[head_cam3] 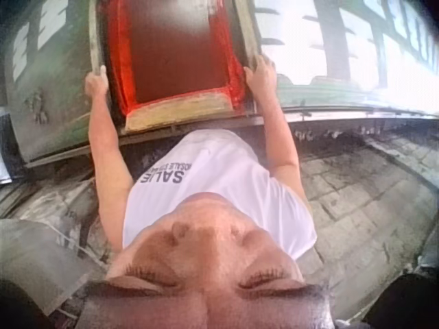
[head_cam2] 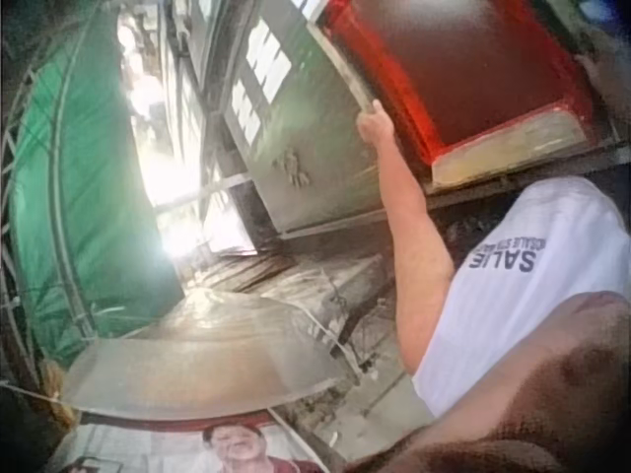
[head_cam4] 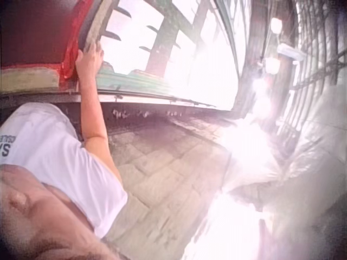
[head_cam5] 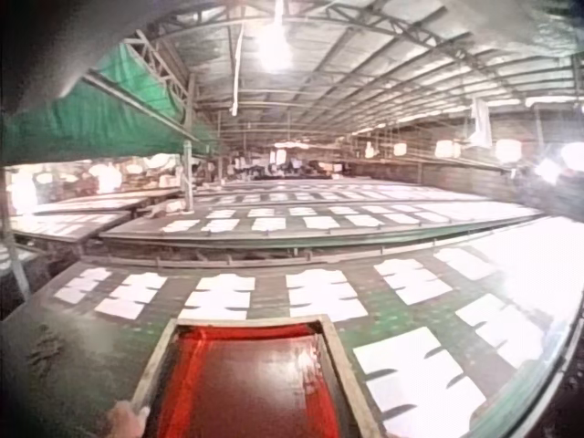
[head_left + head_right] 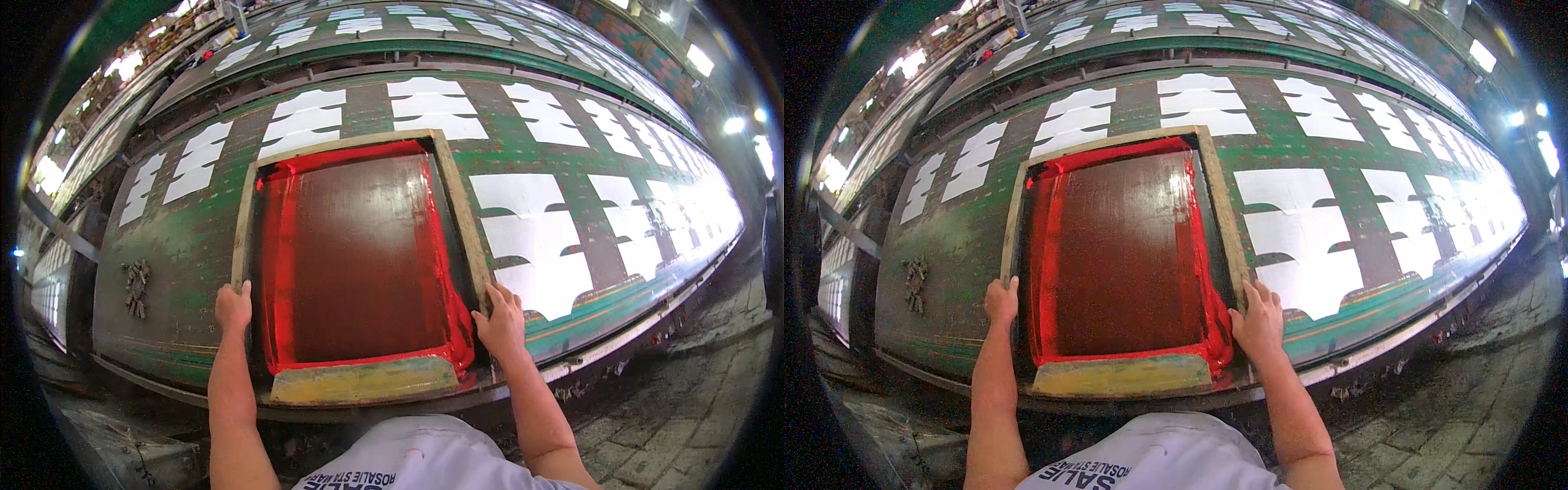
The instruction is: The person uses a squeegee to pull red ink across a screen-printing frame repeatedly over a series of white paper sheets laid out on a green conveyor table. The person moves the frame along the table and continues the same squeegee motion across multiple sheets.
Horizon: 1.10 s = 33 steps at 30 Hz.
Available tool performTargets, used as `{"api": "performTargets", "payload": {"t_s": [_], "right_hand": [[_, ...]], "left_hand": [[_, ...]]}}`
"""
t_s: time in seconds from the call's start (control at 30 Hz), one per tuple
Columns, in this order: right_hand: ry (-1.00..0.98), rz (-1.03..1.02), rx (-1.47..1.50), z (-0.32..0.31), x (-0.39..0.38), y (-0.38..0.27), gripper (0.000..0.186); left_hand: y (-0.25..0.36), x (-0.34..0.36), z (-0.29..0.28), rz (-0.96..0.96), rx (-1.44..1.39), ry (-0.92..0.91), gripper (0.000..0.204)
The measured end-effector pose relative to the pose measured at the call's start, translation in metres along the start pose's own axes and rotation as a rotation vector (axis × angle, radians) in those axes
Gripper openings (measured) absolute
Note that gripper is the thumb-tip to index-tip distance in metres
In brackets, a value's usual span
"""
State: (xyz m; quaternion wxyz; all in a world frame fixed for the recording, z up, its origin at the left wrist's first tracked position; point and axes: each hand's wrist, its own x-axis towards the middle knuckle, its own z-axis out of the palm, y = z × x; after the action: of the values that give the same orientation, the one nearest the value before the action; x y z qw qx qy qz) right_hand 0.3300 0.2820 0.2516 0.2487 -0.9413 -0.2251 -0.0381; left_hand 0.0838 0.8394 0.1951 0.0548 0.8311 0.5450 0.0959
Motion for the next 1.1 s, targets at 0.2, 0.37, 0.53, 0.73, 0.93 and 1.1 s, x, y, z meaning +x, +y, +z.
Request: {"api": "performTargets", "payload": {"t_s": [0.2, 0.37, 0.53, 0.73, 0.93, 1.1], "right_hand": [[-0.062, 0.153, 0.028, 0.021, 0.023, 0.002, 0.083], [-0.003, 0.120, 0.054, 0.026, 0.031, 0.000, 0.081], [-0.043, 0.178, 0.070, 0.006, 0.036, -0.016, 0.073], [0.052, 0.044, 0.072, -0.032, 0.044, -0.017, 0.070], [0.047, 0.089, 0.109, -0.069, 0.078, 0.049, 0.072], [0.095, 0.142, 0.119, -0.102, 0.102, 0.148, 0.073]], "left_hand": [[-0.011, 0.003, 0.002, 0.062, -0.205, -0.017, 0.050], [-0.021, 0.003, 0.010, 0.043, -0.318, -0.022, 0.048], [-0.025, 0.009, 0.015, 0.081, -0.322, 0.049, 0.041], [-0.005, 0.013, -0.018, -0.070, -0.565, -0.185, 0.028], [0.065, -0.019, -0.033, -0.084, -0.633, -0.165, 0.027], [0.157, -0.070, -0.014, 0.002, -0.605, -0.098, 0.033]]}}
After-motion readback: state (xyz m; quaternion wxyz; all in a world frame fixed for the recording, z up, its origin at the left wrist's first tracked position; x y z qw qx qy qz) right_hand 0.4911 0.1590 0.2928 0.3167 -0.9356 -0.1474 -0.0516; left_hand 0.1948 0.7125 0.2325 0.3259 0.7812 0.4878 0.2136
